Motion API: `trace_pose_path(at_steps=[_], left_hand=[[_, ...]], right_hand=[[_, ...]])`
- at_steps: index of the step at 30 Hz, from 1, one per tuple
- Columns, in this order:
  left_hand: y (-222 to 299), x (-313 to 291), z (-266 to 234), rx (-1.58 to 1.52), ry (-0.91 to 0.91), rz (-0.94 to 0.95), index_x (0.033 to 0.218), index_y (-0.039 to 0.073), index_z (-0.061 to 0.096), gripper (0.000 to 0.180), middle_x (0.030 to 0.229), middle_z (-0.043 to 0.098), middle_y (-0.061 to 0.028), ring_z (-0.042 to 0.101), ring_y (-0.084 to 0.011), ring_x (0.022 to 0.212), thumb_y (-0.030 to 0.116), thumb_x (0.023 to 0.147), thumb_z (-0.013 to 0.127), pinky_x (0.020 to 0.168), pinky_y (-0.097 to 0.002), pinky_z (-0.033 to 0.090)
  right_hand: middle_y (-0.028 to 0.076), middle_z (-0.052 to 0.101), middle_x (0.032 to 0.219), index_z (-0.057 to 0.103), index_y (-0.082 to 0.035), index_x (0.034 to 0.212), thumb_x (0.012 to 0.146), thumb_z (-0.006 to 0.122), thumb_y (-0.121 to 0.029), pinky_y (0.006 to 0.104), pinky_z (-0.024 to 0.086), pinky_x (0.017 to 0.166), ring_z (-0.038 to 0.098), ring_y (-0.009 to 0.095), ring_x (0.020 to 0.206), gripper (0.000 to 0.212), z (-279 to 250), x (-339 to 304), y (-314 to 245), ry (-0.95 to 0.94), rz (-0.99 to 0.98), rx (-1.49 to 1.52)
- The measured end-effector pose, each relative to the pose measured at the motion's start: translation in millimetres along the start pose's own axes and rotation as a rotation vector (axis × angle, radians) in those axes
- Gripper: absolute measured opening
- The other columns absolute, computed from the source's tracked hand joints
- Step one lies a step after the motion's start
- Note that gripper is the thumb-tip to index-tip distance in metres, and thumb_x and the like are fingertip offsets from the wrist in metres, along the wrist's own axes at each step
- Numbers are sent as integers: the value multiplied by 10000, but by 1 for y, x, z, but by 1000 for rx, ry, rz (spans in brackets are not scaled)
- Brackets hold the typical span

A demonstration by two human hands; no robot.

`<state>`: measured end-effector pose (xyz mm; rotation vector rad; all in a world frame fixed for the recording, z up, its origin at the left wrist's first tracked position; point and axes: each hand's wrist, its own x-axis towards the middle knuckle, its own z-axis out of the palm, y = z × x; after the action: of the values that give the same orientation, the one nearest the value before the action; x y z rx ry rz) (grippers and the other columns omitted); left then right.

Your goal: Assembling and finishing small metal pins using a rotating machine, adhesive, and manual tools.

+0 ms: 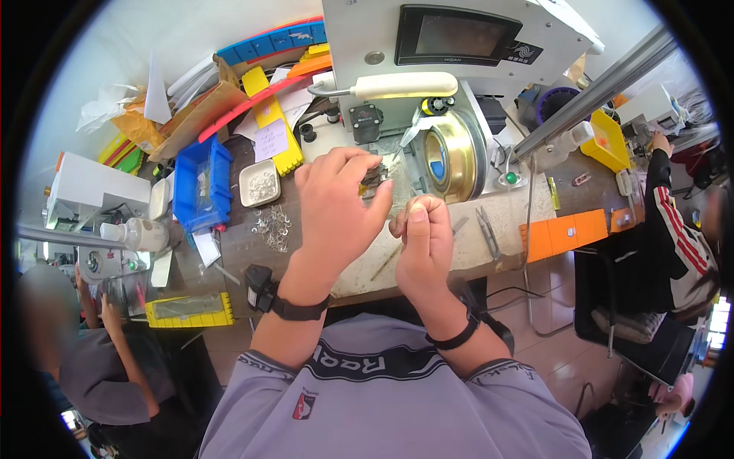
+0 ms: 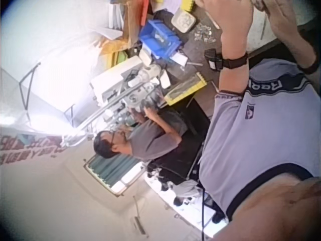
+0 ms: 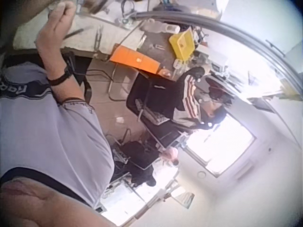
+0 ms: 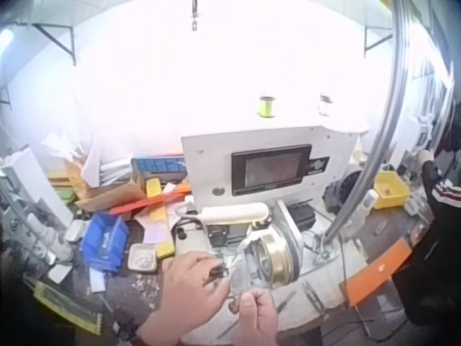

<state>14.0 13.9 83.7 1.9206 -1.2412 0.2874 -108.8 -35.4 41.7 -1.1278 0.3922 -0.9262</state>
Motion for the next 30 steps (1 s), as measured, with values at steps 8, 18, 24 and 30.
trace_pose_path(at_steps=[8, 18, 24, 30], left_hand=[[-4, 11, 18, 0, -1, -31, 926, 93, 756, 147, 921, 723, -29, 650, -238, 898, 171, 805, 731, 888, -393, 393], [-25, 4, 12, -536, 7, -531, 964, -1, 713, 191, 845, 710, -55, 572, -86, 699, 188, 943, 693, 651, -243, 455], [-41, -4, 11, -691, -32, -666, 1036, -11, 686, 178, 948, 675, -10, 584, -78, 880, 157, 990, 652, 836, -230, 457], [-54, -21, 23, -825, 111, -702, 983, -24, 672, 226, 887, 662, 2, 551, -71, 792, 194, 1001, 613, 760, -245, 457]], right_hand=[[-36, 464, 803, 502, -40, 1034, 1084, 452, -174, 208, 345, 611, 379, 33, 699, 151, 4, 23, 7, 53, -56, -96], [-5, 511, 762, 516, -54, 982, 1087, 469, -212, 227, 410, 643, 465, 67, 692, 196, 6, 53, 22, 71, 30, -202], [-9, 508, 742, 524, -53, 990, 1087, 474, -211, 218, 405, 609, 465, 66, 658, 193, 7, 54, 23, 65, 56, -168], [-13, 513, 741, 517, -56, 1012, 1084, 484, -193, 210, 402, 598, 462, 54, 649, 158, 6, 54, 27, 63, 55, -169]])
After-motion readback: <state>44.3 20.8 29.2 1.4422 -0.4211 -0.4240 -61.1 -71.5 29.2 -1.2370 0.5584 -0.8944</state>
